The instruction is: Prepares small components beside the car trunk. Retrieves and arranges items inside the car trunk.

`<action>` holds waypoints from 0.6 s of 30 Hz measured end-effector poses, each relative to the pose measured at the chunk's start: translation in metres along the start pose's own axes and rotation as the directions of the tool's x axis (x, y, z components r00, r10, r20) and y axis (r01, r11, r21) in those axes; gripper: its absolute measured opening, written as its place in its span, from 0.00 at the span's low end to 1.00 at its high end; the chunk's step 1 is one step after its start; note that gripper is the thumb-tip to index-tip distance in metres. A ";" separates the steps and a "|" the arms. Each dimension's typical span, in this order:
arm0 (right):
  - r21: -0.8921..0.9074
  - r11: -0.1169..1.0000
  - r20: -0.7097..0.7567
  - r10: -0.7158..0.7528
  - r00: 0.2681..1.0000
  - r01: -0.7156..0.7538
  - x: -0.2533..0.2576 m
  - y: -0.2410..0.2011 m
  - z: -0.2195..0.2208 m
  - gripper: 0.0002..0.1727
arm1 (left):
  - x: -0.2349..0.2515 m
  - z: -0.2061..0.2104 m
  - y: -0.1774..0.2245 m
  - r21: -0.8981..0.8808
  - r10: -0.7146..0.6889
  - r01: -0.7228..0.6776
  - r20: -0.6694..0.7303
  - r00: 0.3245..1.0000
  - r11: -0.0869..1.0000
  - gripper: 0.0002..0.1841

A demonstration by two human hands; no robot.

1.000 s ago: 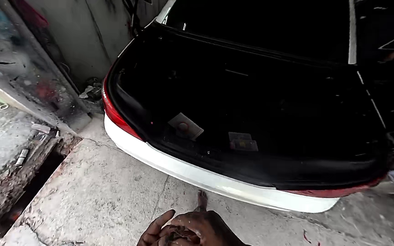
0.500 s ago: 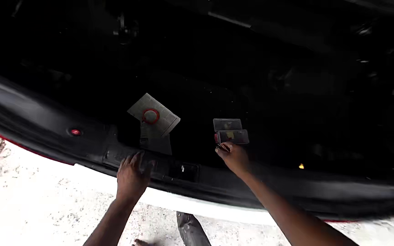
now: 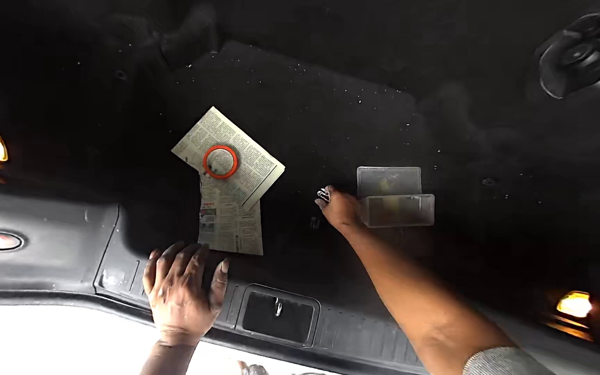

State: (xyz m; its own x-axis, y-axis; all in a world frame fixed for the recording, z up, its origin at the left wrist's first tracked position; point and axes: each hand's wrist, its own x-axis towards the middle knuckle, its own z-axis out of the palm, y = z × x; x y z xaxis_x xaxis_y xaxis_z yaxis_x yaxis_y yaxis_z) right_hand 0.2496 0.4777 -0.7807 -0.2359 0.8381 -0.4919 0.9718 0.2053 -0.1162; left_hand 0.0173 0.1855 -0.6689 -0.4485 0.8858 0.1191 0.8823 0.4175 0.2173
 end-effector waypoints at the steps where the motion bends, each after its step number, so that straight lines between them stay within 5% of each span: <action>1: 0.012 1.000 0.000 -0.004 1.000 0.004 -0.001 0.000 0.002 0.28 | 0.000 -0.001 0.000 -0.004 0.003 -0.003 0.000 1.000 1.000 0.35; 8: 0.113 0.994 0.011 -0.013 1.000 0.011 -0.001 0.014 0.006 0.32 | 0.000 0.000 -0.001 -0.012 0.010 -0.010 -0.017 1.000 1.000 0.34; 13: 0.180 0.984 -0.048 0.025 0.999 -0.016 -0.024 0.046 -0.036 0.17 | 0.000 0.000 0.000 -0.037 0.031 -0.031 0.005 1.000 0.999 0.35; 18: 0.373 0.853 -0.019 0.401 0.916 -0.366 -0.026 0.128 -0.065 0.16 | 0.000 0.000 -0.003 -0.043 0.029 -0.030 -0.014 0.999 0.999 0.36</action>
State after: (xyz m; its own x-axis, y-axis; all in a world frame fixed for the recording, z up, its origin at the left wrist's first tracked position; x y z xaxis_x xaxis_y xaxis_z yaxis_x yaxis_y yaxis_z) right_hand 0.3794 0.5151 -0.7271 0.1737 0.8593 -0.4811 0.9164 -0.3199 -0.2406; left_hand 0.0150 0.1847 -0.6693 -0.4243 0.8948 0.1387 0.8885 0.3818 0.2547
